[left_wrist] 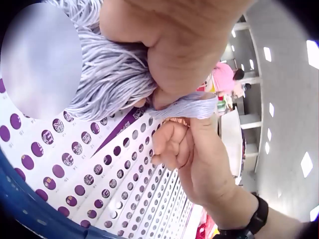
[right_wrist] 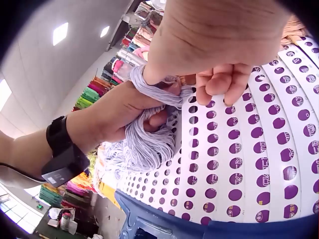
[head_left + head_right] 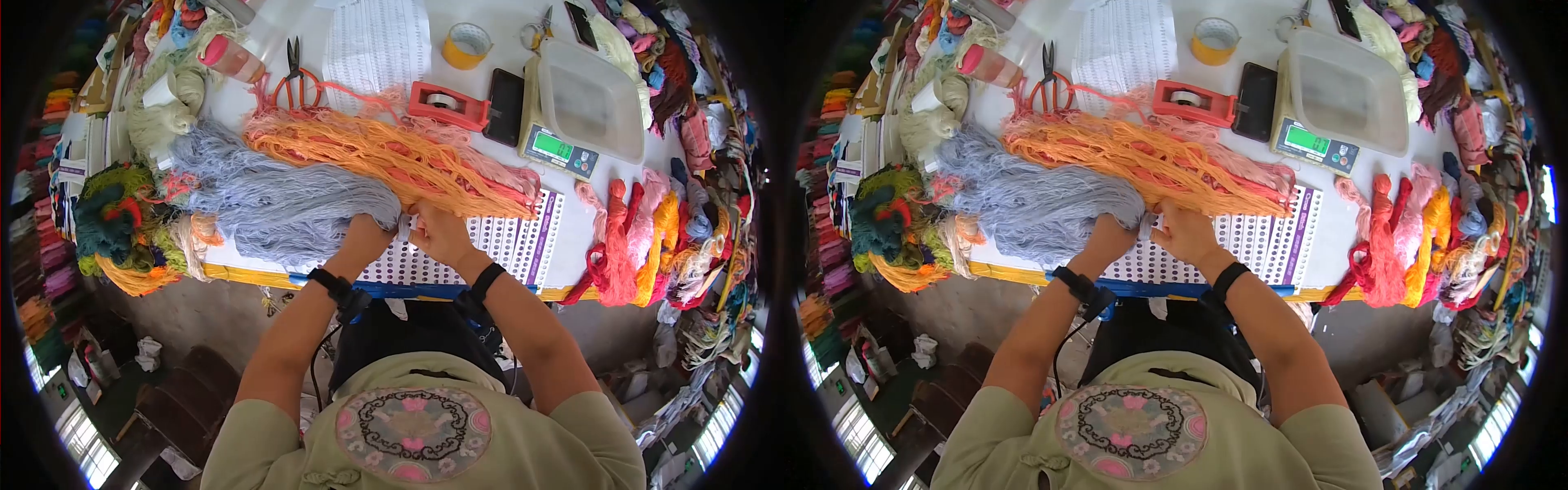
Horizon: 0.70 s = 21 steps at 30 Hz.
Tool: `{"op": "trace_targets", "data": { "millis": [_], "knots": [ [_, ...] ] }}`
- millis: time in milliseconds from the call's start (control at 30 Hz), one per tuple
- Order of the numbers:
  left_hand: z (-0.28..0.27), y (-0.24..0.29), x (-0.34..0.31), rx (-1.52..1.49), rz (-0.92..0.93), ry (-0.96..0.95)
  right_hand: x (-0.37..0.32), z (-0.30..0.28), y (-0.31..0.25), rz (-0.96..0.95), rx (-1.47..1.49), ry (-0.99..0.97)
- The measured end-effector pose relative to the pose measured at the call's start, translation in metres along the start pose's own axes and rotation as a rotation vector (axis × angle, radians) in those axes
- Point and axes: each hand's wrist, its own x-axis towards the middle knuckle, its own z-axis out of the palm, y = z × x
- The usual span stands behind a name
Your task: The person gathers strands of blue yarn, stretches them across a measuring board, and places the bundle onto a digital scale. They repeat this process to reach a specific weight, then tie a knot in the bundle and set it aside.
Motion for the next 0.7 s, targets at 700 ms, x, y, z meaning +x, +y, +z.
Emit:
{"op": "trace_targets", "data": {
  "millis": [700],
  "knots": [
    [-0.062,-0.012,0.003,0.031,-0.392,-0.165,0.018,0.017,0.02,-0.13,-0.121,0.209]
  ]
}}
